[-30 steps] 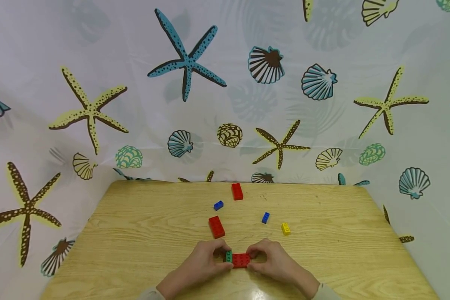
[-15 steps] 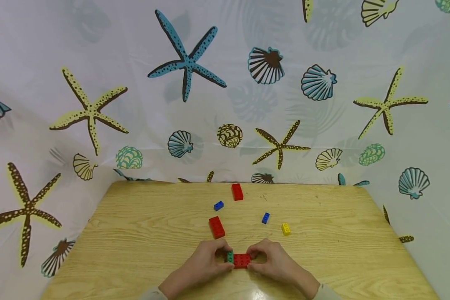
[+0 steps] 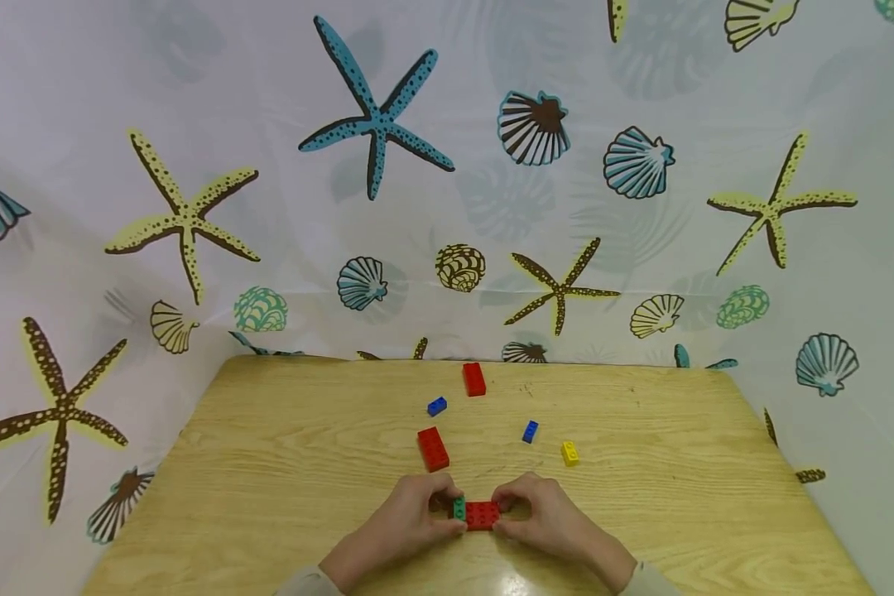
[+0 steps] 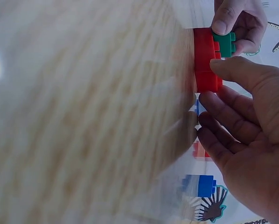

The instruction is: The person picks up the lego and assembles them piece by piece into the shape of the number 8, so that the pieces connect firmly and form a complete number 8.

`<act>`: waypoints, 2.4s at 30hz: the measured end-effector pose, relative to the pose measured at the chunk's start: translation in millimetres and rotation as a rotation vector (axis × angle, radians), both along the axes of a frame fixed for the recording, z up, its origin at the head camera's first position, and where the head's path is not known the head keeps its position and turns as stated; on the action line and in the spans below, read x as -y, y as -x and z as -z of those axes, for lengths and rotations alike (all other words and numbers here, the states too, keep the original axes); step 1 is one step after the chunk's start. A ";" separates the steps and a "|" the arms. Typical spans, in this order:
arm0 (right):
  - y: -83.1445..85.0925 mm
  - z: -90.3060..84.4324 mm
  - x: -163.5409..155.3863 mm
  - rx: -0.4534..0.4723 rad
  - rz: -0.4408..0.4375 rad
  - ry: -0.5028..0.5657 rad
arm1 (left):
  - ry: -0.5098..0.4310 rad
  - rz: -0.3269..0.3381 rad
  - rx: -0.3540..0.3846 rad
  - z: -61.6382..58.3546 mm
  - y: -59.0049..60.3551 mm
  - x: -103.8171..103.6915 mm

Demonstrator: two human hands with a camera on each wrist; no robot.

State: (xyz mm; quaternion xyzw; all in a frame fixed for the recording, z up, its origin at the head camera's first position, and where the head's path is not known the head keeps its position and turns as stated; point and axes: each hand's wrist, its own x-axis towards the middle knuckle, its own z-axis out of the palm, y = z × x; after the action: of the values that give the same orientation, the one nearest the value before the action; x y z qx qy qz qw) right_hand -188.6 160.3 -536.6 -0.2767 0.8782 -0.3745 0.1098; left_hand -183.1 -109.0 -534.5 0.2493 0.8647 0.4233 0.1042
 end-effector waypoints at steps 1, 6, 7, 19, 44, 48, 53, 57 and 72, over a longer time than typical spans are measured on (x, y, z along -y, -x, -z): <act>0.1 0.3 -0.6 -0.006 -0.003 0.002 | 0.003 0.000 -0.001 0.2 0.4 -0.5; 0.9 2.8 -3.3 -0.012 -0.018 0.004 | 0.002 0.009 0.001 2.3 1.0 -2.8; 1.0 3.2 -3.7 -0.008 -0.016 0.001 | -0.002 0.012 -0.001 2.6 0.9 -3.3; 1.3 -2.1 -0.9 0.024 0.008 -0.021 | -0.032 -0.016 -0.021 8.5 -1.2 -2.6; 7.3 -8.7 -5.4 -0.036 0.031 0.008 | -0.089 -0.004 -0.013 7.1 -5.4 -1.5; 13.6 -10.7 -9.7 -0.092 0.059 0.053 | -0.095 -0.006 -0.006 6.2 -5.9 -1.5; 22.5 -13.4 -16.8 -0.139 0.121 0.071 | -0.088 -0.009 -0.006 6.0 -5.7 -0.9; 31.3 -13.7 -22.6 -0.204 0.147 0.071 | -0.088 -0.009 -0.002 5.8 -5.6 -0.7; 56.1 -15.4 -32.8 -0.225 0.265 0.077 | -0.089 -0.004 0.039 8.9 -2.8 -0.5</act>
State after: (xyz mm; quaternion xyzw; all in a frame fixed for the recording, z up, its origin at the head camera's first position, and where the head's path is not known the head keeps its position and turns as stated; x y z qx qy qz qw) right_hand -244.7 193.1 -521.1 -0.2025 0.8987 -0.3857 -0.0502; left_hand -180.3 -108.5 -543.5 0.2438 0.8434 0.4663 0.1090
